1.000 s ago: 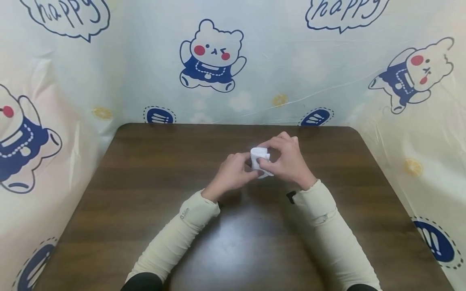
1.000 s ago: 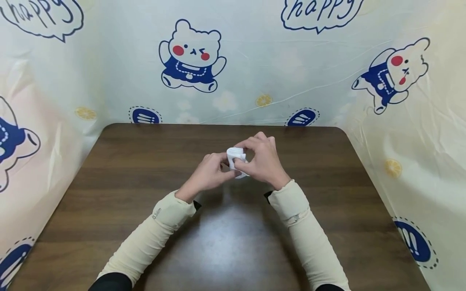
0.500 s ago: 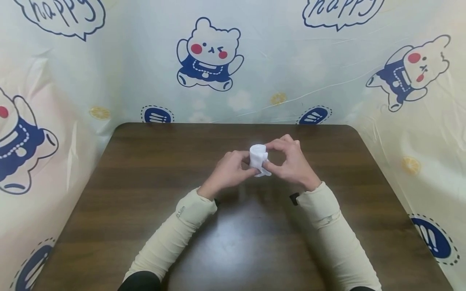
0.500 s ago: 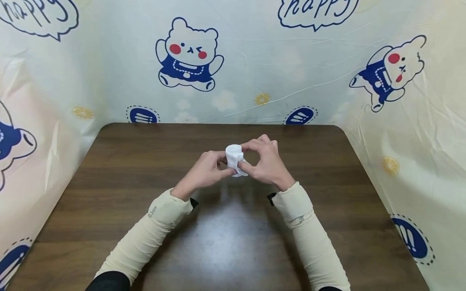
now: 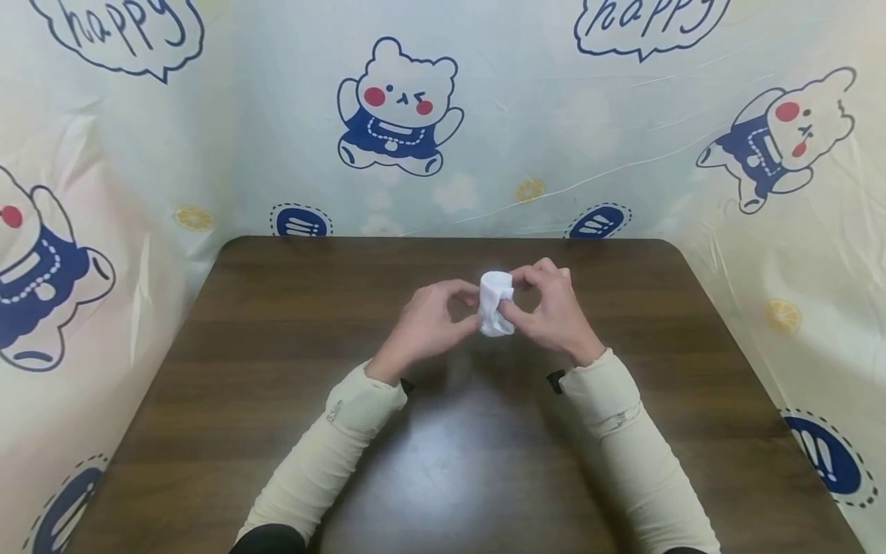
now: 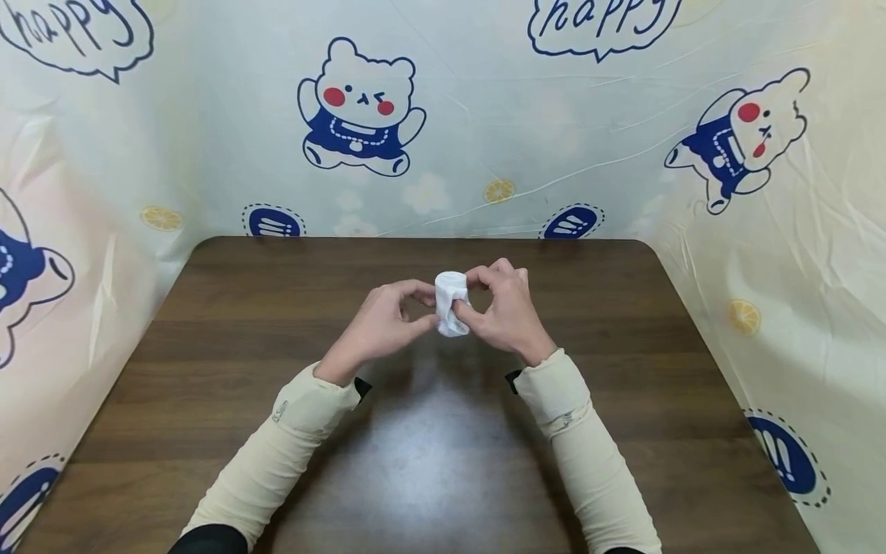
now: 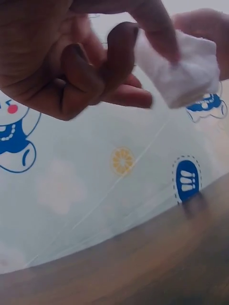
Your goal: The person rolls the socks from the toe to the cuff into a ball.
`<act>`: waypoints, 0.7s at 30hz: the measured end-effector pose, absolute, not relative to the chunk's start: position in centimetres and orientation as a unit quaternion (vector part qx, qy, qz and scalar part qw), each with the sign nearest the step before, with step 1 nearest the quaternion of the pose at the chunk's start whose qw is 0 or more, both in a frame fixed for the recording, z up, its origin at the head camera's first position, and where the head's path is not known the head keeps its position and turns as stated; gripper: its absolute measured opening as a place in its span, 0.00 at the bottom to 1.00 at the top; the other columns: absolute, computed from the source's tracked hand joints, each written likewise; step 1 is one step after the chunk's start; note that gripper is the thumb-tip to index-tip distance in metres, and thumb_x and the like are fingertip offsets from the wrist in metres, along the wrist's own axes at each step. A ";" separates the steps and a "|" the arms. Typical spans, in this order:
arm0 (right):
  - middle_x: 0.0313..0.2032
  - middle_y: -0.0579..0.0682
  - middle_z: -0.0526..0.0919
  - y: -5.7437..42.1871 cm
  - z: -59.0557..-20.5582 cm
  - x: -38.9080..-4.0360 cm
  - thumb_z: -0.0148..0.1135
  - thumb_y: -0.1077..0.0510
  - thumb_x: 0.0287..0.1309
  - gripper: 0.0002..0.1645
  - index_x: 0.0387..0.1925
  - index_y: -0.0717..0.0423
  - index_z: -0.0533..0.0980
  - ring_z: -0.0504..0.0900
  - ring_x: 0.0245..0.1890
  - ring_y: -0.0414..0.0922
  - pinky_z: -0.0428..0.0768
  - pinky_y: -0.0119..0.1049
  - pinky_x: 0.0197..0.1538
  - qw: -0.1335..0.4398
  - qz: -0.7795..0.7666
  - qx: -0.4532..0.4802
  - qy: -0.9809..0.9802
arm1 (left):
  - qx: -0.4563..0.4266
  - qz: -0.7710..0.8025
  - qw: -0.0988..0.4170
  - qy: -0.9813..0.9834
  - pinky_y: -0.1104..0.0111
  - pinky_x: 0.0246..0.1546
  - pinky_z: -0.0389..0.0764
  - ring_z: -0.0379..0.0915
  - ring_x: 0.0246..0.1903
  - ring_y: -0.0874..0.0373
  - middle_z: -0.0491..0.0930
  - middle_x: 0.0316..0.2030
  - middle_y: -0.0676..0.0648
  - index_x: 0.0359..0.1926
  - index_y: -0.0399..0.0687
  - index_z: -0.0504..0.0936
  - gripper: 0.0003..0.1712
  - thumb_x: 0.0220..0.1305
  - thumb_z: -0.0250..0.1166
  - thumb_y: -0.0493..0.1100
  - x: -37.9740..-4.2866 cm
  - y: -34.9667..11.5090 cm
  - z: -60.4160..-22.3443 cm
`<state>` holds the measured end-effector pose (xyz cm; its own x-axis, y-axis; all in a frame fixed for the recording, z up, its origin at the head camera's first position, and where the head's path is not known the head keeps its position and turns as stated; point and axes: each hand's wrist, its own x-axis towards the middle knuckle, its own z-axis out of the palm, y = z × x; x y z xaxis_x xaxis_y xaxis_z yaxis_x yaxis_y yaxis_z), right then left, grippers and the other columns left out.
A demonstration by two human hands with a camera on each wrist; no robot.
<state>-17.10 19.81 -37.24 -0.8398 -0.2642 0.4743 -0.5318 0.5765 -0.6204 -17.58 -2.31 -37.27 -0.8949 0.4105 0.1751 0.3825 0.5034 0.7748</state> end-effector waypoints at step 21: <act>0.23 0.53 0.81 19.2 -37.8 -17.7 0.76 0.60 0.45 0.14 0.32 0.67 0.84 0.67 0.31 0.48 0.58 0.49 0.41 0.286 0.309 0.229 -0.878 | 0.200 0.696 -0.003 0.689 0.62 0.36 0.81 0.82 0.34 0.50 0.82 0.37 0.42 0.42 0.37 0.80 0.06 0.69 0.65 0.37 -17.2 -1.3 -37.9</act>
